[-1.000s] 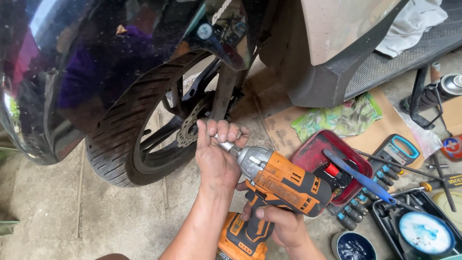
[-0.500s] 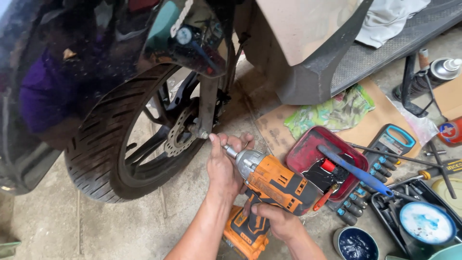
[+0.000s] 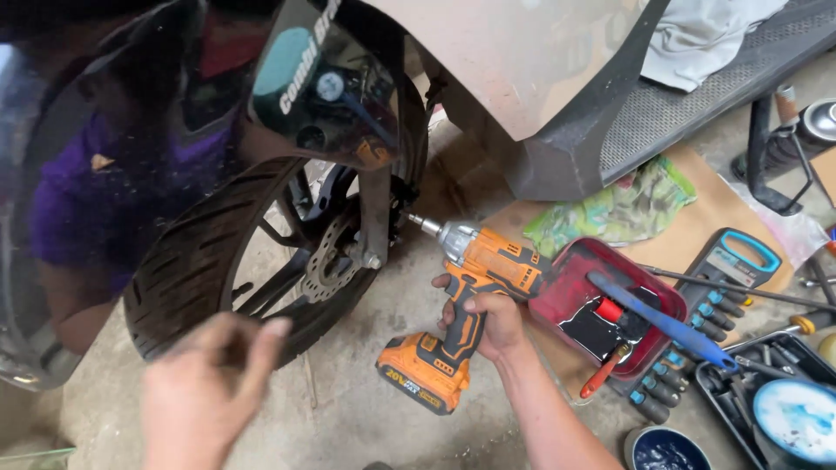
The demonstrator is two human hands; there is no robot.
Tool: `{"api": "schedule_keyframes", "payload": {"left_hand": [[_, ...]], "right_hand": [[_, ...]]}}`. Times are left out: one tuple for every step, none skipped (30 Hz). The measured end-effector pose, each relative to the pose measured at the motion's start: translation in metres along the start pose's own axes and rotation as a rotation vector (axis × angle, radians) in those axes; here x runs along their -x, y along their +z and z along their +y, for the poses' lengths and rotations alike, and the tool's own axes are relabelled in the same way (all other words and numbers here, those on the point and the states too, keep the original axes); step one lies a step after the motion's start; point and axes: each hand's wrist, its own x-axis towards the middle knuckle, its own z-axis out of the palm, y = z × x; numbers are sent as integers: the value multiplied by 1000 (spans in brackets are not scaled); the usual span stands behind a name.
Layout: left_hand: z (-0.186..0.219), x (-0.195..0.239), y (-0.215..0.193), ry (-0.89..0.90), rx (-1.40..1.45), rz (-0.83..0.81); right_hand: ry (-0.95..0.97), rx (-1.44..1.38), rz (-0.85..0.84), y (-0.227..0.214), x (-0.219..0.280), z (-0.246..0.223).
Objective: The person uses a cordless impact wrench to tighten a bolt on the front wheel axle of a motorcycle. They then wipe the area with a red cloth and use a manual T-handle wrench to further tighten the axle nut.
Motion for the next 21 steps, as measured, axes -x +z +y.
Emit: {"api": "schedule_keyframes", "payload": {"left_hand": [[-15, 4, -7, -192, -267, -65], [-19, 4, -13, -191, -272, -74], [-21, 3, -20, -312, -465, -157], [-23, 2, -28, -435, -656, -232], [-60, 8, -12, -434, -654, -229], [-98, 13, 4, -330, -739, 14], [-135, 20, 19, -234, -819, 261], [-116, 2, 8, -231, -819, 261], [-99, -12, -2, -266, -265, 165], [-82, -26, -13, -282, 299, 72], [-80, -27, -11, -286, 296, 73], [-78, -28, -10, -313, 217, 88], [-75, -30, -10, -334, 136, 103], [-76, -27, -12, -332, 132, 104], [-75, -28, -12, -414, 124, 63], [-75, -28, -12, -496, 115, 23], [-82, -26, -5, -494, 115, 20], [-90, -24, 3, -346, 226, 101], [-97, -20, 13, -202, 336, 183], [-106, -21, 22, -203, 337, 178], [-114, -20, 30, -108, 334, 267]], "right_hand": [[-2, -23, -12, 4, 1, 4], [1, -28, -4, 6, 1, 4], [-8, -23, -20, 9, -1, 3], [-17, -17, -36, 12, -2, 1], [-20, -16, -37, 11, -4, 3], [-11, -27, -45, 11, -6, 5], [-2, -41, -49, 10, -5, 7], [-4, -43, -48, 6, -8, 6], [11, -49, -51, 2, -10, 8], [25, -55, -55, -2, -11, 10], [30, -57, -57, -5, -13, 10], [24, -23, -56, -6, -15, 10], [14, 7, -55, -8, -17, 10], [14, 3, -56, -5, -15, 8], [6, 46, -47, -2, -16, 3], [-3, 89, -38, 1, -17, -1], [-4, 88, -35, 6, -17, -6], [-30, 141, -65, 10, -18, -11], [-52, 194, -95, 13, -17, -15], [-51, 195, -91, 9, -18, -17], [44, 95, -121, 5, -18, -19]]}}
